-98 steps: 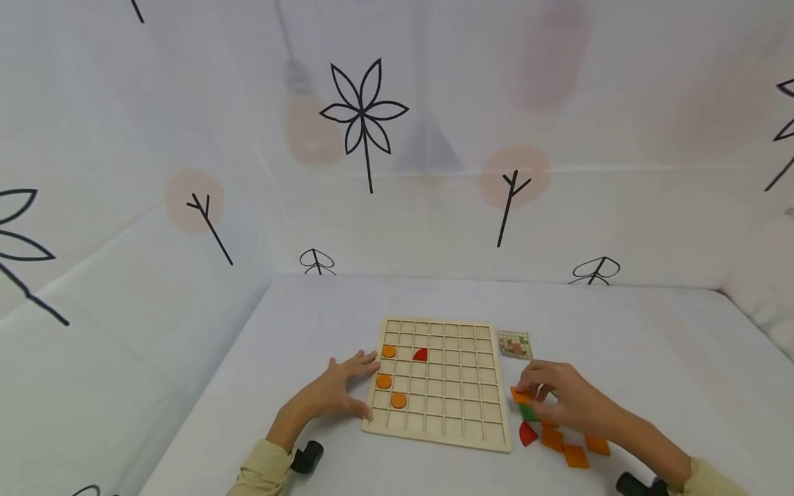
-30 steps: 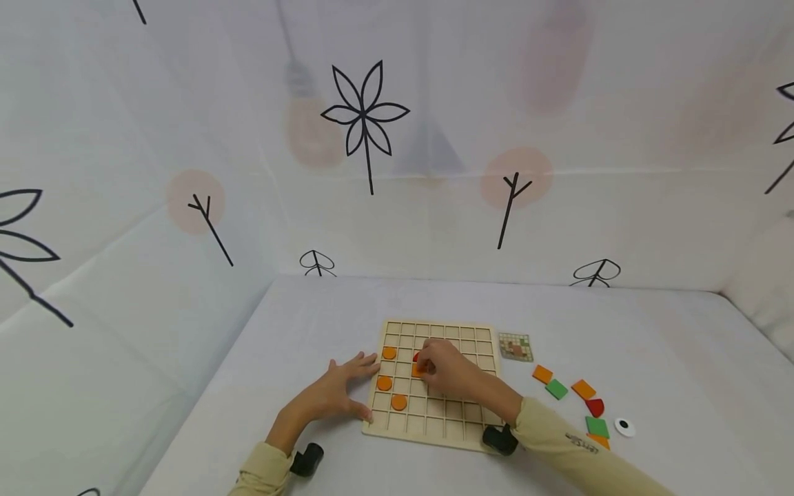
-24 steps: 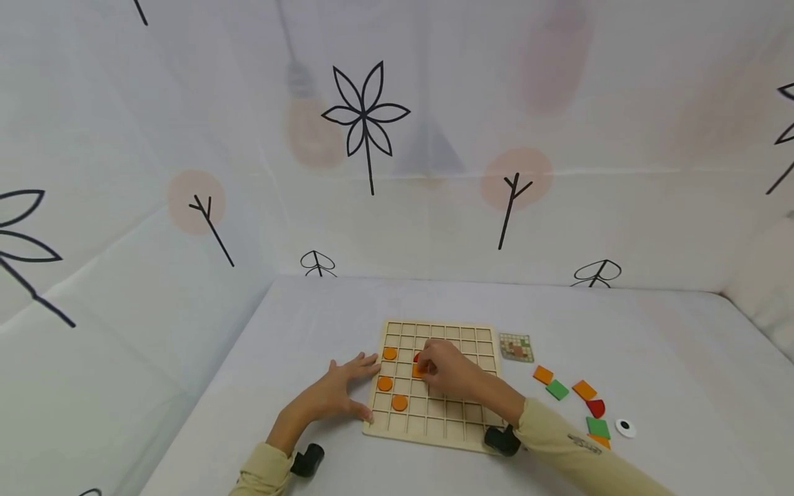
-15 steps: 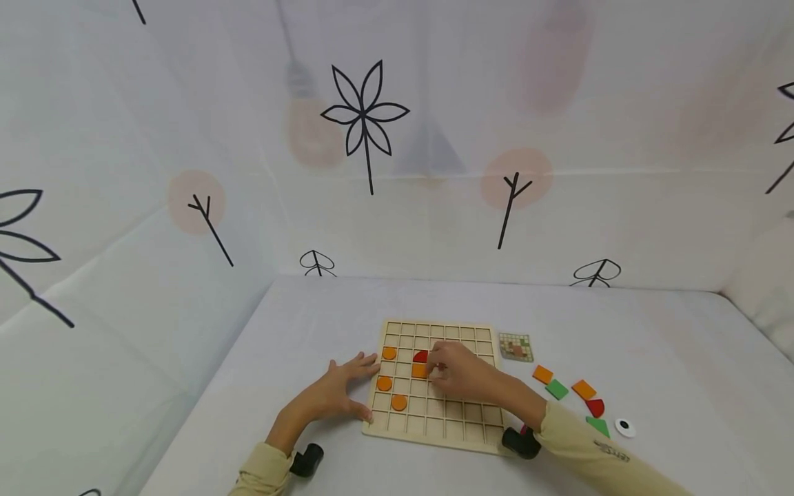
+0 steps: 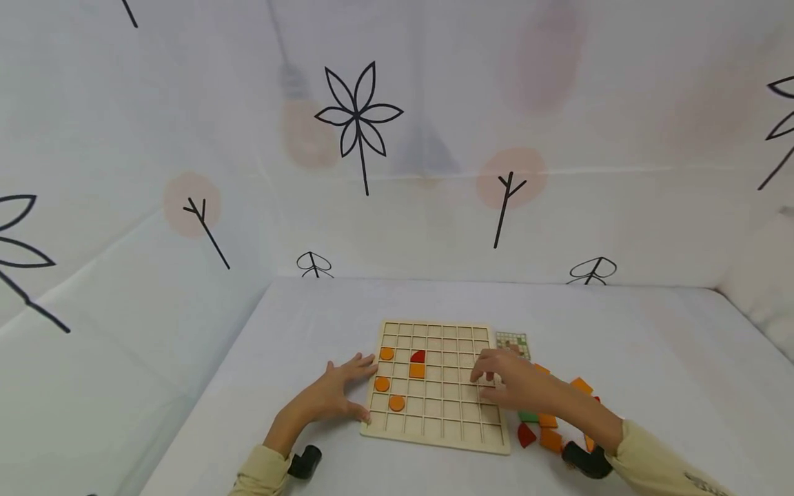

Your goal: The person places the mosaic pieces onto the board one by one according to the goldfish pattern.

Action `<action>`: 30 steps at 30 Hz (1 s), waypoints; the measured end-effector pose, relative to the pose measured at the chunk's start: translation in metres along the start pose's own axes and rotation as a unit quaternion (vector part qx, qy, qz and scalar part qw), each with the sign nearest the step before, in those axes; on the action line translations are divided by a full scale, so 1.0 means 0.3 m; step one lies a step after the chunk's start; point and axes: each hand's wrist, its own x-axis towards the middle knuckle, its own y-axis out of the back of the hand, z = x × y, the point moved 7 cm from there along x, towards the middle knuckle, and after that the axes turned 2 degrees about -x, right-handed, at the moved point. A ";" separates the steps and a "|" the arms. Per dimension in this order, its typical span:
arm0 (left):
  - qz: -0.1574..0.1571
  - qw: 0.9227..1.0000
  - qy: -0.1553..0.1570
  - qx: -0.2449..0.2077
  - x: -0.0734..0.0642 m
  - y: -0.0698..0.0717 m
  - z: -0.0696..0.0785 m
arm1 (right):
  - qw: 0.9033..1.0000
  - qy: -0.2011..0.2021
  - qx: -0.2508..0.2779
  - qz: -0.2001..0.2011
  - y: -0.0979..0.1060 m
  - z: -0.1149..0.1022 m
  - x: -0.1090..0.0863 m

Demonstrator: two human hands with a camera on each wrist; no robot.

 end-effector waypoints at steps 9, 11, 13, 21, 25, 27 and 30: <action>0.003 1.000 0.000 -0.002 -0.007 0.000 -0.012 | 0.995 -0.091 0.027 -0.033 0.064 0.095 -0.134; 0.003 1.000 -0.002 -0.003 -0.007 0.002 -0.011 | 0.994 -0.102 0.032 -0.035 0.079 0.111 -0.167; 0.003 1.000 -0.005 -0.004 -0.006 0.002 -0.012 | 0.993 -0.109 0.033 -0.035 0.096 0.126 -0.201; 0.004 1.000 -0.009 0.003 0.001 -0.001 -0.016 | 0.990 -0.139 0.014 -0.024 0.133 0.206 -0.325; 0.004 1.000 -0.012 0.002 0.004 -0.004 -0.014 | 0.987 -0.157 -0.003 -0.018 0.142 0.246 -0.381; 0.003 1.000 -0.013 -0.001 0.005 -0.005 -0.012 | 0.987 -0.162 -0.006 -0.014 0.143 0.262 -0.408; 0.003 1.000 -0.015 -0.003 0.005 -0.005 -0.008 | 0.983 -0.184 -0.012 -0.009 0.142 0.287 -0.447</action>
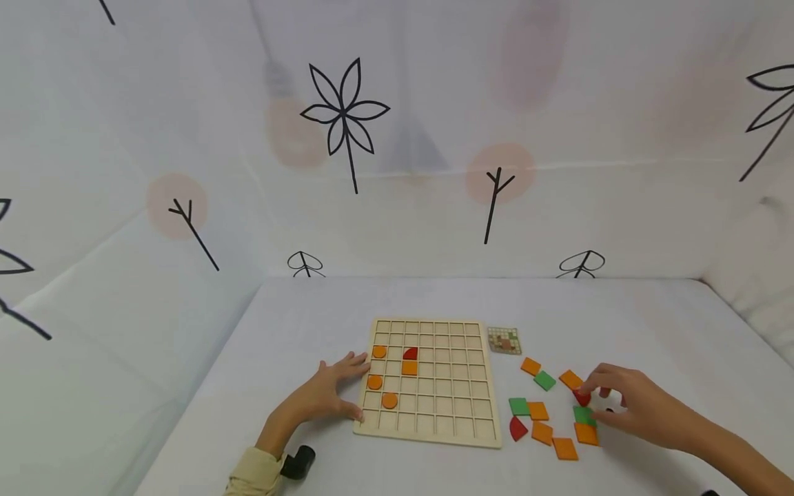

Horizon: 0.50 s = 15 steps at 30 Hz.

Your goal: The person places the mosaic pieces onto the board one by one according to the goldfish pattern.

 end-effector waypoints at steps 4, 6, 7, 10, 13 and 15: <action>0.002 1.000 -0.003 0.002 0.000 0.001 0.002 | 0.999 -0.042 -0.008 0.023 -0.003 0.046 -0.033; 0.003 1.000 -0.003 0.004 0.001 0.001 0.003 | 0.997 -0.060 -0.010 0.037 -0.006 0.065 -0.048; 0.002 1.000 -0.002 0.005 0.001 0.001 0.003 | 0.996 -0.072 -0.008 0.042 -0.010 0.075 -0.056; 0.002 1.000 0.001 0.005 0.002 0.001 0.004 | 0.993 -0.102 -0.003 0.057 -0.024 0.097 -0.075; 0.001 1.000 0.002 0.003 0.001 0.001 0.005 | 0.989 -0.127 0.002 0.070 -0.041 0.112 -0.087; 0.001 1.000 0.002 -0.001 0.000 0.001 0.006 | 0.988 -0.136 0.007 0.077 -0.052 0.117 -0.088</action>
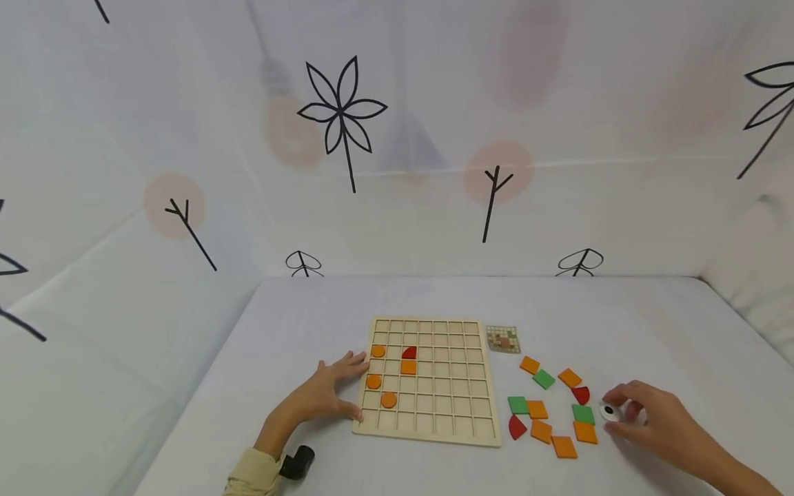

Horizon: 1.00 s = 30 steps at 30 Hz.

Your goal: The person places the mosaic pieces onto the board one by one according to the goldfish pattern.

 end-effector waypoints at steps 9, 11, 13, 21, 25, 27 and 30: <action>-0.001 1.000 0.000 -0.012 -0.008 0.001 0.006 | 0.999 -0.011 0.022 0.020 -0.021 -0.001 0.007; 0.000 1.000 0.002 -0.010 -0.008 0.001 0.006 | 1.000 0.000 0.022 0.019 -0.023 -0.007 0.004; -0.001 1.000 0.002 -0.010 -0.007 0.001 0.007 | 1.000 0.007 0.023 0.018 -0.024 -0.012 0.001; 0.000 1.000 0.002 -0.007 -0.002 -0.002 0.007 | 1.000 0.005 0.018 0.018 -0.024 -0.011 0.009; 0.003 1.000 0.002 -0.004 -0.005 0.002 0.007 | 1.000 0.005 0.014 0.009 -0.026 -0.017 0.016; 0.004 1.000 0.003 -0.005 -0.006 0.003 0.006 | 1.000 0.011 0.012 0.003 -0.028 -0.021 0.019; 0.004 1.000 0.003 -0.004 -0.005 0.001 0.003 | 1.000 0.021 0.013 -0.004 -0.028 -0.025 0.021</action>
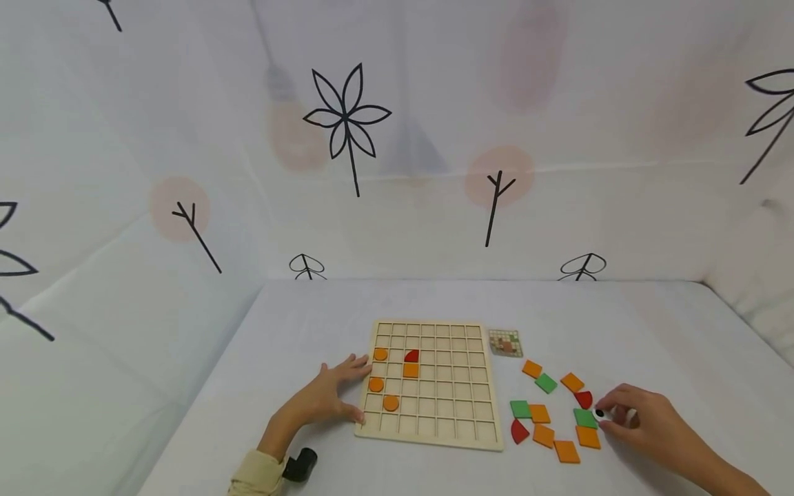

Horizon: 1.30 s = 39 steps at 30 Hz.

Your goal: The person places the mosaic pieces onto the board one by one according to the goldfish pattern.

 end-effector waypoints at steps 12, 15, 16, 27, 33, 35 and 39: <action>0.002 1.000 0.000 0.005 0.004 -0.001 -0.006 | 0.996 0.080 0.009 0.032 0.036 -0.116 0.020; 0.003 1.000 0.002 0.004 0.002 0.001 -0.007 | 0.993 0.113 0.022 0.036 0.038 -0.176 0.032; 0.003 1.000 0.003 0.003 0.002 0.002 -0.008 | 0.991 0.125 0.027 0.038 0.038 -0.197 0.036; 0.000 1.000 0.005 -0.001 0.001 -0.003 -0.005 | 0.964 0.240 0.107 0.036 0.001 -0.387 0.084; -0.002 1.000 0.007 -0.006 0.000 -0.002 0.000 | 0.941 0.302 0.147 0.045 -0.029 -0.468 0.096; -0.002 1.000 0.007 -0.006 0.000 -0.001 0.000 | 0.936 0.313 0.156 0.045 -0.041 -0.492 0.102; -0.001 1.000 0.008 -0.003 0.001 -0.001 -0.003 | 0.938 0.307 0.159 0.026 -0.066 -0.531 0.120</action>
